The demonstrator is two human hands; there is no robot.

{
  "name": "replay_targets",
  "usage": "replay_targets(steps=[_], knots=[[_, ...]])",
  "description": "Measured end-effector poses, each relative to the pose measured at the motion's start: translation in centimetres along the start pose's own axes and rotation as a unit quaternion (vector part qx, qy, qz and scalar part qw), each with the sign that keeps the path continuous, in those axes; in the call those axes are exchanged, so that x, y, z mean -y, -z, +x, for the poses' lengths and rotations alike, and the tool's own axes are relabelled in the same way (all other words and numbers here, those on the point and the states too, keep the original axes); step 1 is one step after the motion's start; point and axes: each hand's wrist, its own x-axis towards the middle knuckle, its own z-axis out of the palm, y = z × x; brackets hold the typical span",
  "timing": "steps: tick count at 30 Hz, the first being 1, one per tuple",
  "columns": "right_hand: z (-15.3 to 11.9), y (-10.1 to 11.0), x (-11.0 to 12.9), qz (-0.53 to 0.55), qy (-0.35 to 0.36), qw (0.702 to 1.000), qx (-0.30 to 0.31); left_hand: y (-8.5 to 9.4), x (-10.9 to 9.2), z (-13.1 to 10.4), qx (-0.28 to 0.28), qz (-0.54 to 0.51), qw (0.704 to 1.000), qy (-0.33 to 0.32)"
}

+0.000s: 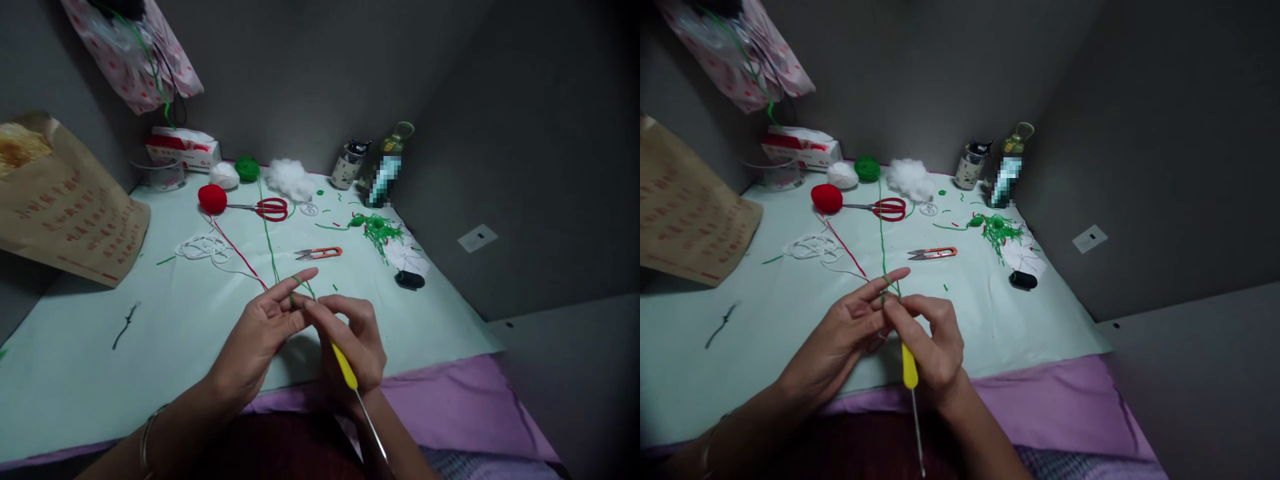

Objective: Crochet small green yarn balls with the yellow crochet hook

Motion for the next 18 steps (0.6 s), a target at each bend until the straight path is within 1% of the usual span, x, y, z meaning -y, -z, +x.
replay_targets(steps=[1,3,5,6,7,9,13,16,18], knots=[[0.1,0.1,-0.1,0.012,-0.012,1.0,0.005,0.1,-0.1,0.1,0.009,-0.023,0.999,0.029],[0.5,0.5,-0.2,0.091,-0.082,0.993,-0.002,0.3,-0.3,0.2,0.018,-0.053,0.996,0.069],[0.9,0.7,-0.4,0.191,-0.159,0.968,-0.025,0.5,-0.5,0.3,0.007,-0.053,0.997,0.064],[1.1,0.7,-0.4,0.23,-0.187,0.955,-0.031,0.5,-0.5,0.4,-0.002,-0.04,0.998,0.051],[1.2,0.6,-0.4,0.256,-0.203,0.945,-0.025,0.4,-0.5,0.3,-0.008,-0.023,0.999,0.037],[1.2,0.3,-0.4,0.268,-0.207,0.941,-0.001,0.2,-0.5,0.2,-0.015,0.01,1.0,0.013],[0.7,-0.2,-0.3,0.23,-0.185,0.956,0.01,-0.1,-0.5,-0.1,-0.005,0.029,1.0,0.01],[0.6,-0.1,-0.4,0.239,-0.201,0.95,-0.003,0.0,-0.8,-0.2,0.012,0.008,1.0,0.025],[0.8,0.3,-0.5,0.274,-0.22,0.936,-0.029,0.3,-1.0,-0.1,0.029,-0.011,0.999,0.041]])
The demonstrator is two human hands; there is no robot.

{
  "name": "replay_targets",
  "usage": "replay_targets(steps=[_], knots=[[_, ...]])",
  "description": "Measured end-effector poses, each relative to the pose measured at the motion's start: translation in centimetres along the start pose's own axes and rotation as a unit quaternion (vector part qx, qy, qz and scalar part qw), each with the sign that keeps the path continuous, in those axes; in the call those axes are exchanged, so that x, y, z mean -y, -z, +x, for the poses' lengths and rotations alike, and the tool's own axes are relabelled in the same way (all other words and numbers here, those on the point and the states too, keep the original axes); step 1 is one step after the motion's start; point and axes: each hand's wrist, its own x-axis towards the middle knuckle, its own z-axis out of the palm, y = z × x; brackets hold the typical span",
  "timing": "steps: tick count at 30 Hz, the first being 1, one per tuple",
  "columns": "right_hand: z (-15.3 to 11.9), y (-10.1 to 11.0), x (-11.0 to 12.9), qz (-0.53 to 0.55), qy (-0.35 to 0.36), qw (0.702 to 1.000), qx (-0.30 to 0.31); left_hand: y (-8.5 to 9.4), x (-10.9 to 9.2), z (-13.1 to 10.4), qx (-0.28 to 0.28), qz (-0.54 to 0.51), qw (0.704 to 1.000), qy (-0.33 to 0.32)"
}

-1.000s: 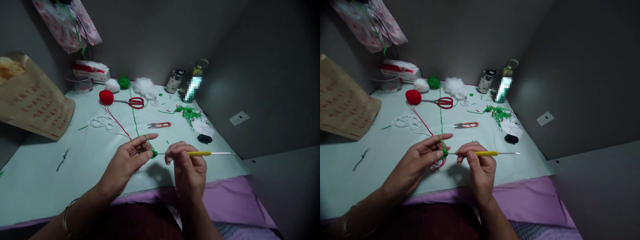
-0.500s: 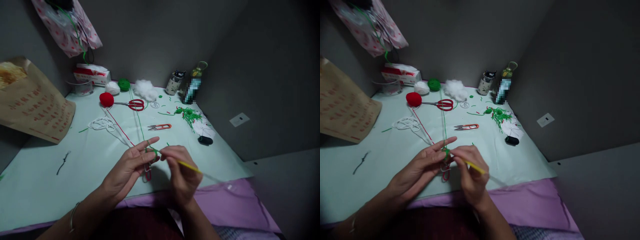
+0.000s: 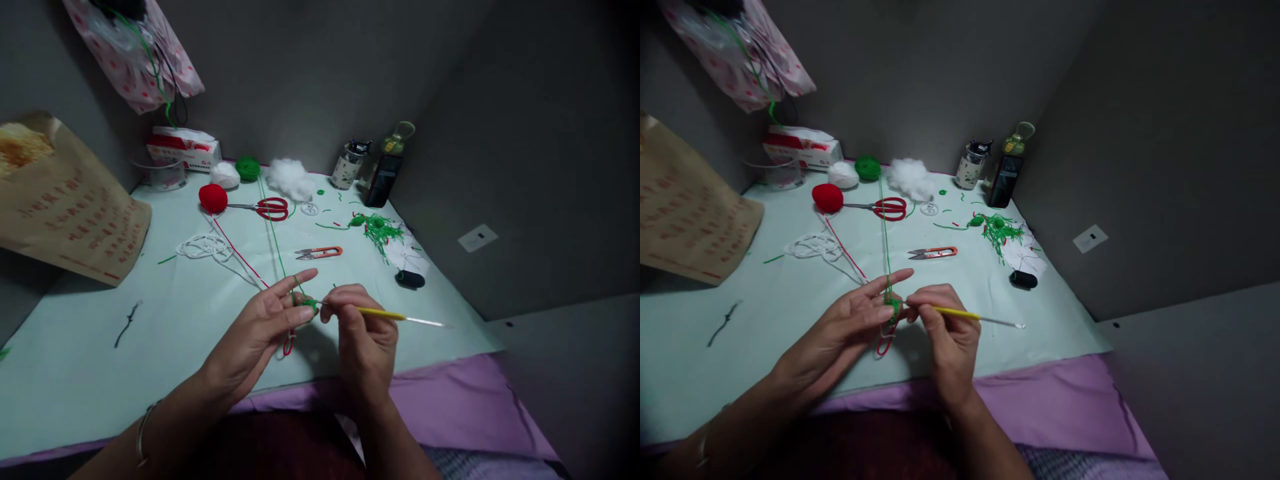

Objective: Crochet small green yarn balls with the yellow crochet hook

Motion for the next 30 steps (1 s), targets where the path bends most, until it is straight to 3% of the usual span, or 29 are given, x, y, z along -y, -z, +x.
replay_targets(steps=[3,6,12,18,22,30], knots=[[0.4,0.4,0.4,0.074,-0.034,0.996,-0.023,0.3,-0.1,-0.1,0.018,-0.015,1.0,0.011],[0.4,0.3,0.7,0.097,-0.063,0.993,-0.005,0.2,0.2,-0.2,0.005,0.006,1.0,-0.008],[-0.4,-0.2,0.2,-0.033,0.028,0.999,0.012,-0.3,1.0,-0.3,-0.032,0.088,0.994,-0.063],[0.3,0.0,-0.2,0.099,-0.082,0.992,0.004,0.1,0.9,-0.3,-0.044,0.101,0.992,-0.059],[0.7,0.1,0.1,0.112,-0.108,0.988,0.007,0.0,0.6,-0.4,-0.041,0.104,0.992,-0.061],[0.0,0.5,0.9,0.04,-0.041,0.998,0.027,0.0,0.4,-0.7,-0.042,0.113,0.991,-0.063]])
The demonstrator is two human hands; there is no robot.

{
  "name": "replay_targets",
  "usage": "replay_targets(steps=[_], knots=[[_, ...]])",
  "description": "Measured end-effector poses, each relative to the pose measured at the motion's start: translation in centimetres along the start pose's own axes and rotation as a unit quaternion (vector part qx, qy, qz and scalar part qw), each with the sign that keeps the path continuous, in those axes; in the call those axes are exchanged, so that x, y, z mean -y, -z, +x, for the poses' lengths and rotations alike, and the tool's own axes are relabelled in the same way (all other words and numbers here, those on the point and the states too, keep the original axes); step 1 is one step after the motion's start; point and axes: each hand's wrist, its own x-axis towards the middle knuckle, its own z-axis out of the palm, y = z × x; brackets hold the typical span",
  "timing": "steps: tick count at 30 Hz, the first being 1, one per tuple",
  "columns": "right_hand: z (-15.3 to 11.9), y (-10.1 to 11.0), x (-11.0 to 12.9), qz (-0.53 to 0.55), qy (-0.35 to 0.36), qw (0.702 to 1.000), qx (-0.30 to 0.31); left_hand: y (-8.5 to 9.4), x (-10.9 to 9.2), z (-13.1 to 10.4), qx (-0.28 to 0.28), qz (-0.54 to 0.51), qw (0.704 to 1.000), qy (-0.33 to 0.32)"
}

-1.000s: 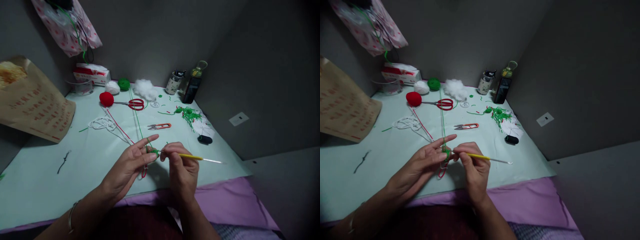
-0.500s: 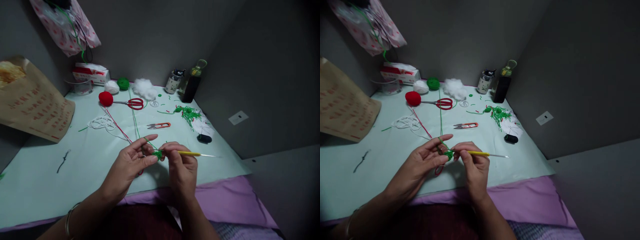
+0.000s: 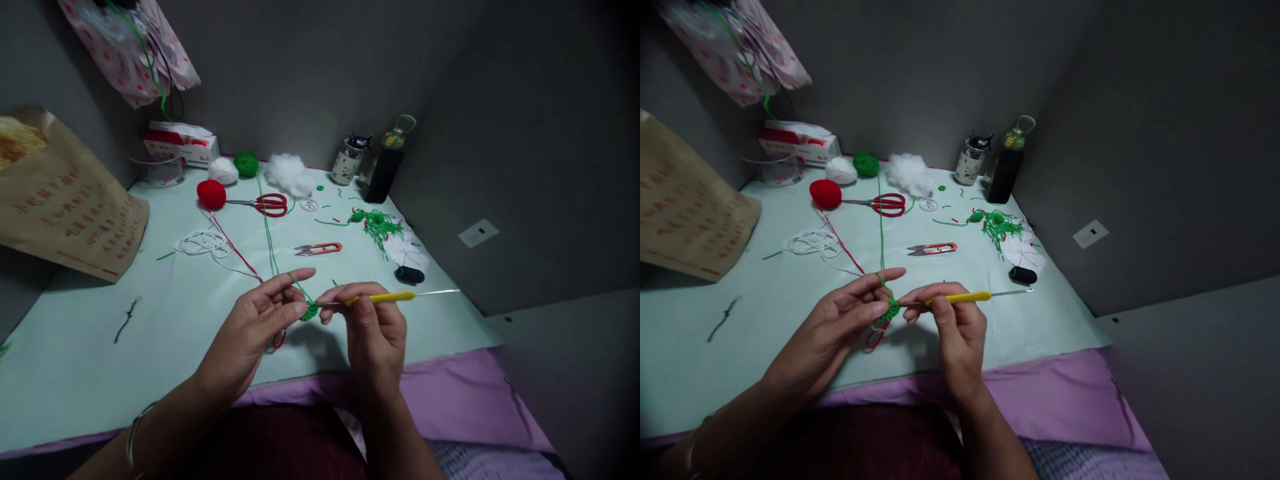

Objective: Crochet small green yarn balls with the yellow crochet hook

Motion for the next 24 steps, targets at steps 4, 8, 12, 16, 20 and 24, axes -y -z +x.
replay_targets(steps=[4,8,12,16,20,24], knots=[[-0.6,-0.1,0.3,-0.098,0.096,0.991,0.003,0.2,0.0,-0.1,-0.009,0.04,0.999,-0.021],[-1.0,0.2,-0.1,-0.221,0.217,0.95,0.042,0.2,-0.1,-0.1,-0.049,0.125,0.99,-0.052],[-1.0,0.6,-0.8,-0.39,0.348,0.849,0.076,-0.2,0.1,-0.1,-0.035,0.049,0.998,-0.031],[-0.7,0.1,-0.4,-0.306,0.266,0.914,0.016,-0.4,0.2,0.2,0.041,-0.14,0.985,0.091],[-0.1,-0.5,0.1,-0.052,0.079,0.995,-0.034,-0.4,-0.1,0.4,0.016,-0.125,0.99,0.068],[-0.1,-0.8,-0.2,-0.048,0.057,0.997,-0.003,-0.5,-0.2,0.3,0.01,-0.081,0.996,0.03]])
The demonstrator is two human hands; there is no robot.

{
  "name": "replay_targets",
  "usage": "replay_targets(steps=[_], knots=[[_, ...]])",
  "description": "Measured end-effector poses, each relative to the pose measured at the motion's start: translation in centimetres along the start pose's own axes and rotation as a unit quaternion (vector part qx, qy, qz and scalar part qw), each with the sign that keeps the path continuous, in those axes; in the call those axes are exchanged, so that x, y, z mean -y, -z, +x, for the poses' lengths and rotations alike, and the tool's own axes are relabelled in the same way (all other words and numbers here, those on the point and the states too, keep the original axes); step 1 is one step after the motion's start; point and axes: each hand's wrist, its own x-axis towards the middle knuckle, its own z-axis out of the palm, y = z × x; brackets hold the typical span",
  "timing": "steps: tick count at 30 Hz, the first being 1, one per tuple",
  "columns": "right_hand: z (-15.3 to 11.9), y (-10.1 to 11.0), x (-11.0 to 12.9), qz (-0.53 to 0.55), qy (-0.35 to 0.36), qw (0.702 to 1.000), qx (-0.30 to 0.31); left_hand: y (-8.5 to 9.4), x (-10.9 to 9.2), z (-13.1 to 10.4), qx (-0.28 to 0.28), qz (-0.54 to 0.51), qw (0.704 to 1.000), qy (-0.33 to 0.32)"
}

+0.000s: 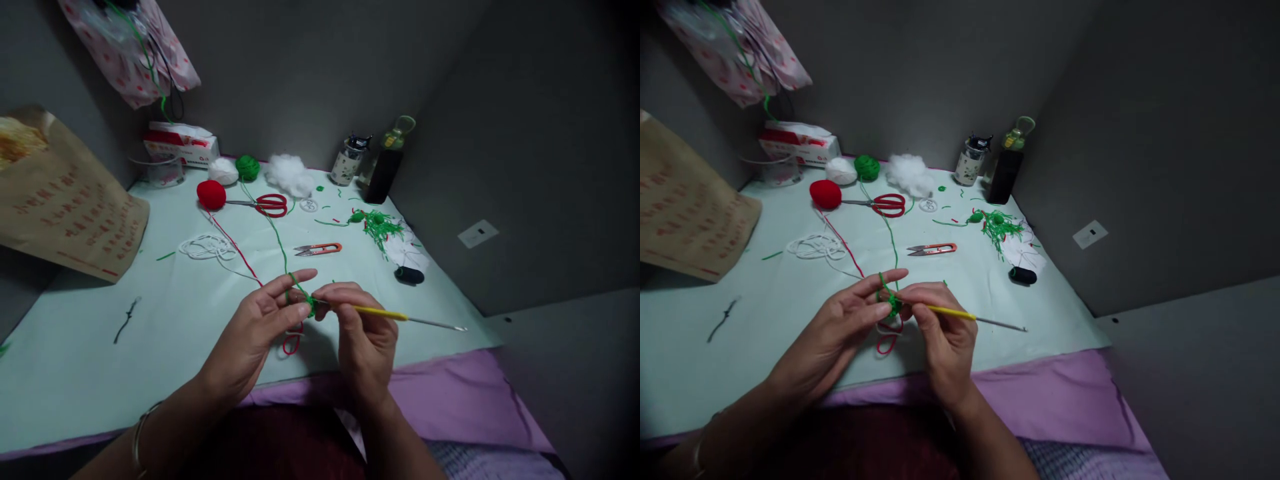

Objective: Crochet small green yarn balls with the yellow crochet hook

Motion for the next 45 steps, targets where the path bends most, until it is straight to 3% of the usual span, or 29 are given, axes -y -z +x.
replay_targets(steps=[6,11,13,17,21,24,27,30,38,45], knots=[[-0.4,0.4,0.1,-0.02,0.02,0.999,-0.032,0.6,0.0,-0.1,-0.043,0.04,0.997,-0.049],[-0.1,0.4,0.0,0.027,-0.001,1.0,-0.009,0.6,0.5,0.0,0.011,0.063,0.998,-0.027],[0.0,0.2,-0.2,-0.014,0.03,0.999,0.0,0.5,0.9,0.1,0.023,0.074,0.996,-0.032],[-0.6,0.1,-0.4,-0.156,0.101,0.982,0.018,0.4,1.3,0.3,-0.014,0.065,0.996,-0.061],[-0.9,0.4,-0.3,-0.27,0.191,0.943,0.026,0.4,1.1,0.6,0.011,-0.024,1.0,0.012],[-0.3,0.7,-0.1,-0.152,0.1,0.983,-0.018,0.6,0.6,0.8,0.008,-0.072,0.996,0.051],[0.4,0.6,-0.2,0.0,-0.005,1.0,-0.028,0.5,0.4,0.8,-0.012,-0.046,0.999,0.023],[0.5,0.2,-0.5,0.015,-0.021,1.0,0.0,0.3,0.7,0.6,-0.008,-0.004,1.0,0.0],[0.2,0.5,-1.1,0.084,-0.105,0.991,-0.007,0.5,0.9,0.4,0.004,0.041,0.998,-0.045],[1.0,0.6,-0.8,0.136,-0.104,0.985,0.005,0.6,0.3,0.3,0.001,0.07,0.996,-0.045]])
